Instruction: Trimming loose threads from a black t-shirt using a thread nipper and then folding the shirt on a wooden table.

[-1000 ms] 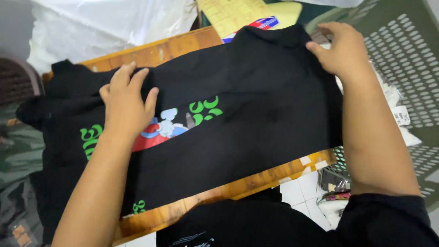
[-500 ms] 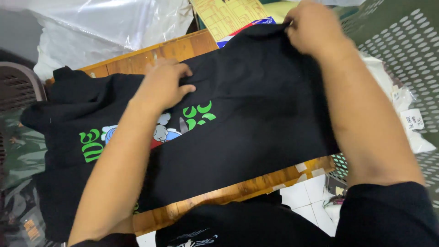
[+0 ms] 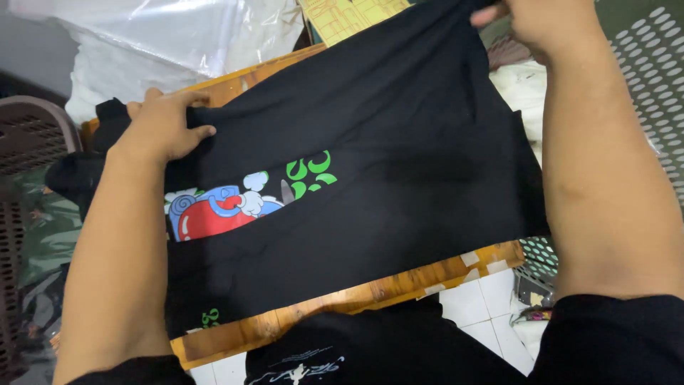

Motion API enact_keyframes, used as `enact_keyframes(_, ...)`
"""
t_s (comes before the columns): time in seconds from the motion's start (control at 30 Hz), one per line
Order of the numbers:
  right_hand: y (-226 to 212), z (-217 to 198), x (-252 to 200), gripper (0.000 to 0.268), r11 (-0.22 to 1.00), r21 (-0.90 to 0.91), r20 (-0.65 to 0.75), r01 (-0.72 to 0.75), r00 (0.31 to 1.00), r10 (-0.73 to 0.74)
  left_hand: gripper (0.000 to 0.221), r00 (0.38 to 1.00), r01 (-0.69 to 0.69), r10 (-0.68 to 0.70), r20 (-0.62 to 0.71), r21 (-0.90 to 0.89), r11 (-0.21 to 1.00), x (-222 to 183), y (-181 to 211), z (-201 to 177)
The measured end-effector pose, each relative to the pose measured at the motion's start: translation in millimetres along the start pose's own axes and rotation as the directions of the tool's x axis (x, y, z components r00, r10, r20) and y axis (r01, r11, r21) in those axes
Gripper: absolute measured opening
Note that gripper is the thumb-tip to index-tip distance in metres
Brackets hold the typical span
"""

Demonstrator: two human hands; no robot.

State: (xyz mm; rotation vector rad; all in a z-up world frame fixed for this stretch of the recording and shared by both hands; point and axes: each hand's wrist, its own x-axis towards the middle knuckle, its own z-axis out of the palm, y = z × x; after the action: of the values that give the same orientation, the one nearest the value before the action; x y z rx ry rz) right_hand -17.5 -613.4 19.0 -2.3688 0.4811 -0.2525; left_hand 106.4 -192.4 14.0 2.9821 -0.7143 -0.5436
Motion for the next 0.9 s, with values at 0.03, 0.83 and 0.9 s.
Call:
enact_keyframes(0.03, -5, 0, -2, 0.037, 0.991, 0.111, 0.031, -0.081, 0.996, 0.078, 0.038, 0.999, 0.009, -0.009, 0.047, -0.009, 1.000, 1, -2, 0)
enact_keyframes(0.83, 14, -29, -86, 0.009, 0.950, 0.239, -0.283, 0.202, 0.950, -0.131, 0.028, 0.883, -0.174, 0.224, -0.411, 0.155, 0.972, -63, -116, 28)
enact_keyframes(0.9, 3, -32, -105, 0.010, 0.942, 0.291, -0.300, 0.168, 0.951, -0.077, 0.031, 0.887, -0.213, 0.243, -0.392, 0.120, 0.970, -83, -110, 33)
